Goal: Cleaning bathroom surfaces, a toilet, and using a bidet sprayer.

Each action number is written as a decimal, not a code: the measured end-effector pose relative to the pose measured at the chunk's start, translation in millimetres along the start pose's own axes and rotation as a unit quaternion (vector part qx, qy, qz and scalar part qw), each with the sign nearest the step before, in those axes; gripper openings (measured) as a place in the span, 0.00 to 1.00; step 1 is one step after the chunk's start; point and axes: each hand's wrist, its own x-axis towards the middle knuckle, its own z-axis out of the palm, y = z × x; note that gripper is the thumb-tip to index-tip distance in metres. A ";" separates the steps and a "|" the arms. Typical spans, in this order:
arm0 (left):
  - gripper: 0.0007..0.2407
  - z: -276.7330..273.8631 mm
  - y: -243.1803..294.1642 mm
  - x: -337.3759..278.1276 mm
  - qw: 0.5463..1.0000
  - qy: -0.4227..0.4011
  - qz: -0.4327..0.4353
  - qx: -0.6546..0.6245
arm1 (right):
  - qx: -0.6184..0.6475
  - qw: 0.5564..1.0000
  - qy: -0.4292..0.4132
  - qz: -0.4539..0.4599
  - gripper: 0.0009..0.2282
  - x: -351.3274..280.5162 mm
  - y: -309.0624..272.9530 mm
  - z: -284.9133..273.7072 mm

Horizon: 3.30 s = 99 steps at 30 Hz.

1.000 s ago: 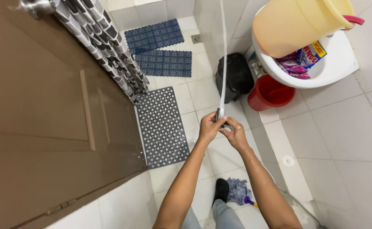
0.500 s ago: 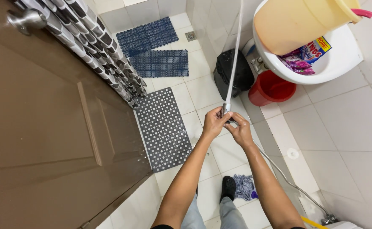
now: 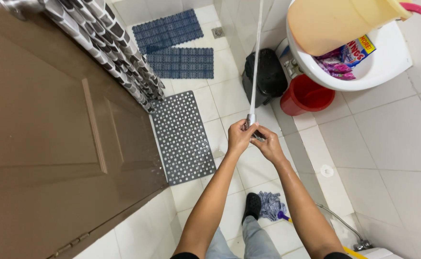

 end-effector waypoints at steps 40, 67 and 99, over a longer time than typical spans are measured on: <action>0.08 -4.8 -26.4 -50.3 0.980 0.166 0.047 -0.095 | -0.067 0.981 -0.172 -0.063 0.22 5.7 -43.5 -3.0; 0.08 42.5 -50.0 -115.5 0.944 0.282 0.130 -0.108 | 0.013 0.964 -0.244 -0.109 0.22 -49.5 -35.0 -30.8; 0.09 61.8 -1.5 -103.7 0.956 0.236 0.173 0.018 | -0.015 0.976 -0.110 -0.188 0.17 -46.1 -55.7 -56.3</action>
